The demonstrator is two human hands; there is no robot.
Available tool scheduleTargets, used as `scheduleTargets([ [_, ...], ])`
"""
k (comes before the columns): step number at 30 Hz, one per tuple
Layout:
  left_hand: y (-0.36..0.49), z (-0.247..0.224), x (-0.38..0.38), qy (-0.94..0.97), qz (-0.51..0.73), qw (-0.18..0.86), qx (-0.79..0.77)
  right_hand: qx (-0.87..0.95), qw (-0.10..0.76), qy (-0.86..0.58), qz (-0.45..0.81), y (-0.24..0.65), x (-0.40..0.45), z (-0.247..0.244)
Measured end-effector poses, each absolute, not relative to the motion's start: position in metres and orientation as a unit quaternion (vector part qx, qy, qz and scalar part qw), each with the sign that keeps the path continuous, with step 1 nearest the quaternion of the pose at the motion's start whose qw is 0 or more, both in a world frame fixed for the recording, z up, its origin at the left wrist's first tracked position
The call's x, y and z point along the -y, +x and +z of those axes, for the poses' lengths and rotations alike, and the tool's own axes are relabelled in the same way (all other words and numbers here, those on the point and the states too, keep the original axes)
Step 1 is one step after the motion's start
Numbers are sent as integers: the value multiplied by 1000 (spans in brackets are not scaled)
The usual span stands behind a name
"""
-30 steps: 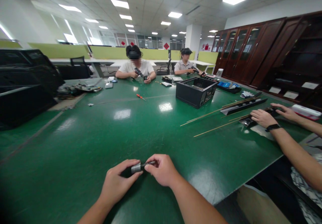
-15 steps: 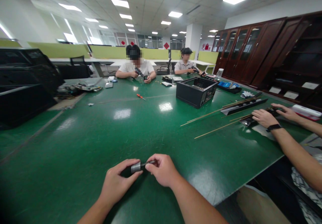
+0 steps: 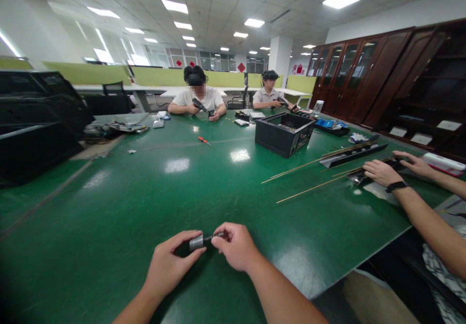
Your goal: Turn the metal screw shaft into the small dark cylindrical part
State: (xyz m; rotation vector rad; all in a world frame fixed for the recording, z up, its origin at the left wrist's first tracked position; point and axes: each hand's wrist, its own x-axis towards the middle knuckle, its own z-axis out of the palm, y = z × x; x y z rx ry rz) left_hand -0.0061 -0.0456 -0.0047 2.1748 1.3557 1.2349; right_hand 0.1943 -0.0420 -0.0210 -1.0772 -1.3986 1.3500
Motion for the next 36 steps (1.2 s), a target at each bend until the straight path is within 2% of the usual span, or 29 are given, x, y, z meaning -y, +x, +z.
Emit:
scheduleTargets([
  [36, -7, -6, 45, 741, 422, 168, -495, 569, 462, -432, 526, 194, 43, -25],
])
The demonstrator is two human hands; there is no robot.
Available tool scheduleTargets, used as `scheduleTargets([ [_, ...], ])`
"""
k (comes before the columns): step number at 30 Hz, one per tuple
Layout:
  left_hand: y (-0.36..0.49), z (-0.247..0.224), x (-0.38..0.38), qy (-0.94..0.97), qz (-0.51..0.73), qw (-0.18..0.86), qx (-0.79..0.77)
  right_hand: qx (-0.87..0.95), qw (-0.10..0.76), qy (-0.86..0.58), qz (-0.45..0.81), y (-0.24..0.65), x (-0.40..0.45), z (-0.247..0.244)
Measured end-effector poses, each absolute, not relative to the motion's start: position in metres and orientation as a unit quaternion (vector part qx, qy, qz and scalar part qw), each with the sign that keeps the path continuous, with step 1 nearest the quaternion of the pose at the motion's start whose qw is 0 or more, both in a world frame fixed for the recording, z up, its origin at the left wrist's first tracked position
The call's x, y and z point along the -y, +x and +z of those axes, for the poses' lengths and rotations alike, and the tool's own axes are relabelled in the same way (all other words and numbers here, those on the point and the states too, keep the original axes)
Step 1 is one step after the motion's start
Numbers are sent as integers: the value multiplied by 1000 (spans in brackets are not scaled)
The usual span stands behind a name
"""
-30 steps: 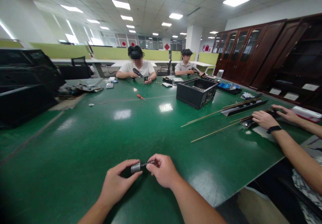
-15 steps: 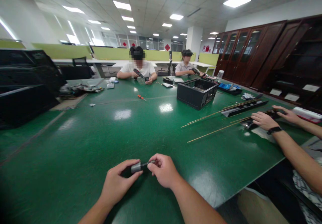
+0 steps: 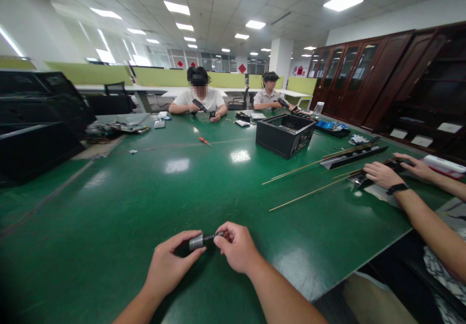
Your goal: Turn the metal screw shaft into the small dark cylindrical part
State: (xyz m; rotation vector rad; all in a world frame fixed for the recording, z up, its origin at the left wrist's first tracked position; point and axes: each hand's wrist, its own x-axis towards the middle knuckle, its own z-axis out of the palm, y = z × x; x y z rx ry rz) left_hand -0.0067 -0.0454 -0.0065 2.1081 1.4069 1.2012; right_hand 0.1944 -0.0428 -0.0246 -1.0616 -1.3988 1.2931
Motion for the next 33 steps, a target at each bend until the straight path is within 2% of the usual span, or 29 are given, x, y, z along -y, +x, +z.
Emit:
scheduleTargets([
  [33, -7, -5, 45, 737, 422, 169, -500, 575, 464, -443, 509, 197, 44, -19],
])
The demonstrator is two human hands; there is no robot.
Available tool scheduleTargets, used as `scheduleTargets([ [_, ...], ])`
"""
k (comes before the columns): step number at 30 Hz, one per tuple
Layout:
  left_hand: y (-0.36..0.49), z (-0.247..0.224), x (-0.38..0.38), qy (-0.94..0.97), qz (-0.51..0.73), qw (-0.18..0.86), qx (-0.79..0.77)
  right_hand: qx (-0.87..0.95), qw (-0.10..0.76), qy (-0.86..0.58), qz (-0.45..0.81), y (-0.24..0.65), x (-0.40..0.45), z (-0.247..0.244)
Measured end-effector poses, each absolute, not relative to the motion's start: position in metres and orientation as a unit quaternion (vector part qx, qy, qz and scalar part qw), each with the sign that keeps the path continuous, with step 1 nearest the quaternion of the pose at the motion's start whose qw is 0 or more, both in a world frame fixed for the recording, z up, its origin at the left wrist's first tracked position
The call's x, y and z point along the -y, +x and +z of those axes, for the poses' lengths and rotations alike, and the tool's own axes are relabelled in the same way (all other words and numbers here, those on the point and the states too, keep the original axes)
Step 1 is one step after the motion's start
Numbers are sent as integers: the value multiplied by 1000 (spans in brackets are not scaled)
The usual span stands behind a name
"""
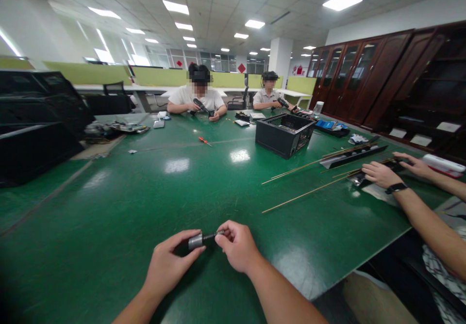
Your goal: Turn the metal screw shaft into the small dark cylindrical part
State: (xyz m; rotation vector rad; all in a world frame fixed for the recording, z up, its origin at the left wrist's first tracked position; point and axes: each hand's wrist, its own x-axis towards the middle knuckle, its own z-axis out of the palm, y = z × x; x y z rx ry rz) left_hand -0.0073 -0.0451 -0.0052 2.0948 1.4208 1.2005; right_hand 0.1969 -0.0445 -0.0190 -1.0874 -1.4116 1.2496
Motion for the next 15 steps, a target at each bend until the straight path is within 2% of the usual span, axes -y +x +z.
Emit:
scheduleTargets([
  [15, -7, -5, 45, 734, 416, 173, -509, 574, 466, -446, 505, 198, 44, -19],
])
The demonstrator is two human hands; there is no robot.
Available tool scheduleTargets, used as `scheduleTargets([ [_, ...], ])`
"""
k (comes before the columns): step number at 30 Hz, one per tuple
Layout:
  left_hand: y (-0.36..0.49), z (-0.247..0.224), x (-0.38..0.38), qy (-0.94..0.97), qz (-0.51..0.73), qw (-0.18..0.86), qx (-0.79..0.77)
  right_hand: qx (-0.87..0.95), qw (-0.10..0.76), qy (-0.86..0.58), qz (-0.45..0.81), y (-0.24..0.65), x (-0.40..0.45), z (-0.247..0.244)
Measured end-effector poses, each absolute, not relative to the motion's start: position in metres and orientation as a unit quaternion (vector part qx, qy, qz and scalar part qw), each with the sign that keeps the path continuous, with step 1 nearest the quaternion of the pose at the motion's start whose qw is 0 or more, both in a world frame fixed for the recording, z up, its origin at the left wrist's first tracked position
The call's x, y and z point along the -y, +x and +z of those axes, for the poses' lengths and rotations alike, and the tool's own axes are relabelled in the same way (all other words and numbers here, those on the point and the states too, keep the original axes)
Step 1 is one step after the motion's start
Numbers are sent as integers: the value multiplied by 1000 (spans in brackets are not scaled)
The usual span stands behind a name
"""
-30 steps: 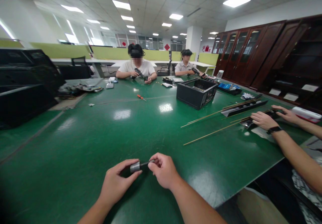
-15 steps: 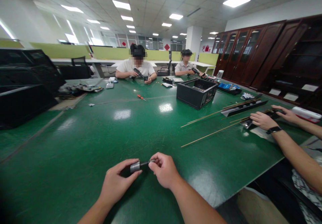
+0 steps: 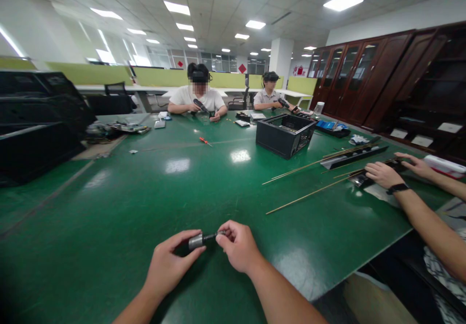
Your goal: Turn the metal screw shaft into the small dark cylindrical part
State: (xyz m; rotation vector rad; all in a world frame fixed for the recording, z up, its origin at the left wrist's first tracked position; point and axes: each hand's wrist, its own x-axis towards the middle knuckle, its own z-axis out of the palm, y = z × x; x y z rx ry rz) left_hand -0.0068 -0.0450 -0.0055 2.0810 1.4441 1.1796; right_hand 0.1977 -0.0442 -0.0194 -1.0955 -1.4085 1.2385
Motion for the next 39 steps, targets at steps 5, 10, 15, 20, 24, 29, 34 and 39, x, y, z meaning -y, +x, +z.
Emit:
scheduleTargets([
  [5, -7, -4, 46, 732, 419, 173, -508, 578, 464, -448, 499, 199, 44, -16],
  [10, -8, -4, 46, 729, 419, 180, -510, 580, 468, -452, 490, 201, 44, -14],
  [15, -8, -3, 46, 729, 420, 176, -511, 582, 468, -449, 490, 201, 44, -14],
  [20, -7, -2, 46, 732, 419, 174, -509, 577, 472, -454, 489, 202, 45, -12],
  [24, -8, -2, 46, 731, 417, 175, -511, 575, 474, -452, 490, 202, 45, -13],
  [29, -8, -2, 46, 731, 419, 166, -513, 574, 473, -452, 493, 201, 43, -16],
  [34, -7, -1, 46, 733, 417, 167, -511, 574, 477, -450, 490, 202, 44, -16],
  [39, -8, -2, 46, 732, 414, 177, -511, 575, 480, -449, 488, 202, 45, -15],
])
